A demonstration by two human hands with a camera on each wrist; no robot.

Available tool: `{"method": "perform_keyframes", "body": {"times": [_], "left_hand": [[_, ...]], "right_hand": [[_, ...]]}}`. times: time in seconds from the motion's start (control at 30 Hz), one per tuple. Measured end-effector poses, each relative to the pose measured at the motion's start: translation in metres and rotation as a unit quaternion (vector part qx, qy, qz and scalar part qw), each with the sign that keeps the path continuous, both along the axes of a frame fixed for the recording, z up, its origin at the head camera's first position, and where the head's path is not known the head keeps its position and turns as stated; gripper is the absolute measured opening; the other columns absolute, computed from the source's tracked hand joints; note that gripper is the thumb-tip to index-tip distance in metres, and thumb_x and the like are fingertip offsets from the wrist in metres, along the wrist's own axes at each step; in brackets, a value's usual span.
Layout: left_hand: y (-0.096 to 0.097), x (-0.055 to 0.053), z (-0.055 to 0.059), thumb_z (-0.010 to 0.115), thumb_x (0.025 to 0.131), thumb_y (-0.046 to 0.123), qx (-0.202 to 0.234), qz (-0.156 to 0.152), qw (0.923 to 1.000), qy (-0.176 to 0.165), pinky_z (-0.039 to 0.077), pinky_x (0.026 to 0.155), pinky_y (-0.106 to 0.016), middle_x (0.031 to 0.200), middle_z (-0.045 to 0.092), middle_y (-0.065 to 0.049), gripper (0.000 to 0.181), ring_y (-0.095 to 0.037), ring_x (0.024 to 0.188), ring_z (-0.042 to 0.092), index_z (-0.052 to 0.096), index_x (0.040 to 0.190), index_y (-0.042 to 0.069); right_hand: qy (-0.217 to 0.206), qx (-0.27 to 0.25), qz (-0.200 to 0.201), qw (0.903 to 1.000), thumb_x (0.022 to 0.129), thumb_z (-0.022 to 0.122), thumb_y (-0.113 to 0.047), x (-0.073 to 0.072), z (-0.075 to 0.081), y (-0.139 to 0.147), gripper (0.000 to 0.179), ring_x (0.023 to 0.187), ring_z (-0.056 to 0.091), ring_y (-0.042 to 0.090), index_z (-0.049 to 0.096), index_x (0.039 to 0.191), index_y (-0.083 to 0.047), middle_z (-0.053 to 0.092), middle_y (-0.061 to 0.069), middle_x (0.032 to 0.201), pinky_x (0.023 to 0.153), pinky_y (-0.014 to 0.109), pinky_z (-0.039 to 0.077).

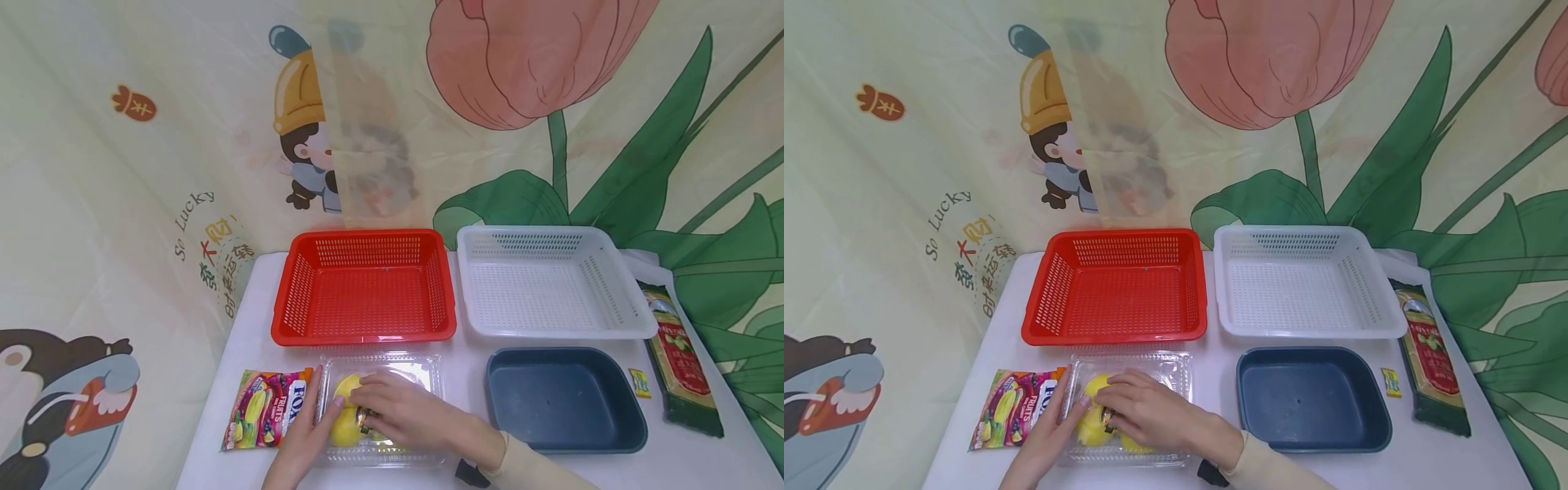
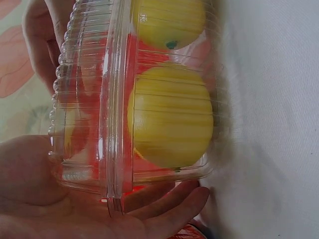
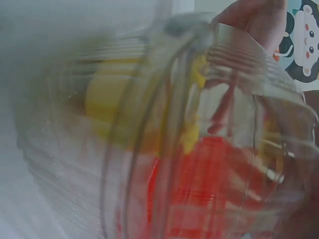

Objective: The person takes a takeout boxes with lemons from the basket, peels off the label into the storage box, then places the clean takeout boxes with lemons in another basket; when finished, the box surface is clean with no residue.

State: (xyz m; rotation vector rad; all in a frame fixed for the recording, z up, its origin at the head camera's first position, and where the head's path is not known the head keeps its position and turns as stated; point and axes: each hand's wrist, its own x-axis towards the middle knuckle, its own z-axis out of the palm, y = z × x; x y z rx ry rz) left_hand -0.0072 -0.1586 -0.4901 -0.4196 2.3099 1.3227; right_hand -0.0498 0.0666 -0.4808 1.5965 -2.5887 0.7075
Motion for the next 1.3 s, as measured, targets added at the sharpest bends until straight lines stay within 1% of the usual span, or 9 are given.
{"method": "perform_keyframes", "body": {"times": [0.13, 0.37, 0.53, 0.6, 0.77, 0.83, 1.07, 1.2, 1.3], "left_hand": [[0.0000, -0.0001, 0.0005, 0.048, 0.095, 0.071, -0.001, 0.000, 1.0000, 0.005, 0.025, 0.107, -0.080, 0.170, 0.010, -0.019, 0.093, -0.056, 0.150, 0.012, 0.001, 0.165, 0.031], [0.0003, -0.0010, 0.0000, 0.048, 0.095, 0.070, -0.005, 0.002, 1.0000, 0.007, 0.025, 0.106, -0.080, 0.170, 0.009, -0.019, 0.094, -0.056, 0.150, 0.012, 0.001, 0.165, 0.029], [0.0002, -0.0012, -0.0020, 0.048, 0.095, 0.071, -0.002, 0.005, 1.0000, 0.005, 0.025, 0.106, -0.080, 0.170, 0.008, -0.018, 0.095, -0.055, 0.151, 0.011, 0.001, 0.165, 0.029], [0.0005, -0.0014, -0.0025, 0.047, 0.094, 0.073, -0.002, 0.006, 1.0000, 0.002, 0.025, 0.107, -0.080, 0.170, 0.008, -0.018, 0.095, -0.055, 0.151, 0.011, 0.001, 0.165, 0.029], [0.0011, -0.0017, -0.0020, 0.046, 0.094, 0.074, -0.002, 0.005, 1.0000, 0.000, 0.025, 0.107, -0.079, 0.171, 0.008, -0.018, 0.095, -0.054, 0.151, 0.010, 0.001, 0.165, 0.030], [0.0011, -0.0016, -0.0019, 0.046, 0.094, 0.074, -0.004, 0.005, 1.0000, -0.001, 0.025, 0.107, -0.079, 0.171, 0.008, -0.018, 0.095, -0.054, 0.151, 0.010, 0.000, 0.165, 0.030], [0.0009, -0.0018, -0.0021, 0.046, 0.094, 0.074, -0.012, 0.004, 0.9999, -0.001, 0.027, 0.105, -0.080, 0.170, 0.010, -0.019, 0.095, -0.056, 0.150, 0.014, 0.001, 0.165, 0.029], [0.0008, -0.0016, -0.0016, 0.047, 0.095, 0.072, -0.010, 0.004, 0.9999, -0.002, 0.027, 0.105, -0.080, 0.170, 0.010, -0.018, 0.094, -0.056, 0.150, 0.014, 0.001, 0.165, 0.029], [0.0005, -0.0013, -0.0008, 0.047, 0.095, 0.072, -0.006, 0.004, 1.0000, -0.003, 0.026, 0.106, -0.079, 0.170, 0.009, -0.018, 0.094, -0.055, 0.150, 0.013, 0.001, 0.165, 0.029]], "right_hand": [[0.018, -0.011, 0.006, 0.9998, 0.101, 0.063, -0.032, 0.0012, -0.0012, -0.0011, 0.041, 0.133, 0.055, 0.011, 0.060, 0.140, -0.018, 0.065, -0.010, 0.136, 0.119, 0.033, 0.039], [0.035, -0.011, 0.009, 0.9993, 0.099, 0.067, -0.028, 0.0033, -0.0011, -0.0035, 0.037, 0.124, 0.056, 0.006, 0.065, 0.135, -0.019, 0.068, -0.013, 0.131, 0.112, 0.022, 0.043], [0.053, -0.003, 0.006, 0.9986, 0.097, 0.069, -0.028, 0.0044, -0.0017, -0.0059, 0.034, 0.120, 0.057, 0.005, 0.067, 0.131, -0.021, 0.069, -0.013, 0.126, 0.109, 0.019, 0.044], [0.045, 0.003, 0.003, 0.9990, 0.097, 0.069, -0.029, 0.0046, -0.0028, -0.0067, 0.035, 0.119, 0.056, 0.005, 0.067, 0.132, -0.022, 0.068, -0.013, 0.126, 0.108, 0.018, 0.044], [0.003, 0.008, 0.002, 1.0000, 0.097, 0.070, -0.029, 0.0053, -0.0040, -0.0083, 0.040, 0.120, 0.053, 0.004, 0.064, 0.136, -0.024, 0.065, -0.012, 0.129, 0.107, 0.016, 0.045], [-0.005, 0.005, 0.002, 1.0000, 0.096, 0.071, -0.029, 0.0054, -0.0041, -0.0085, 0.041, 0.119, 0.053, 0.004, 0.063, 0.137, -0.024, 0.064, -0.011, 0.129, 0.106, 0.016, 0.045], [-0.004, -0.007, 0.004, 1.0000, 0.096, 0.072, -0.027, 0.0050, -0.0050, -0.0085, 0.040, 0.112, 0.054, 0.003, 0.064, 0.135, -0.024, 0.063, -0.011, 0.124, 0.102, 0.013, 0.045], [-0.008, -0.007, 0.008, 0.9999, 0.096, 0.072, -0.027, 0.0051, -0.0042, -0.0083, 0.040, 0.111, 0.055, 0.002, 0.063, 0.135, -0.024, 0.063, -0.011, 0.124, 0.103, 0.014, 0.046], [-0.003, -0.008, 0.010, 0.9999, 0.096, 0.071, -0.026, 0.0052, -0.0031, -0.0079, 0.039, 0.111, 0.056, 0.002, 0.064, 0.134, -0.024, 0.063, -0.011, 0.124, 0.103, 0.014, 0.046]]}}
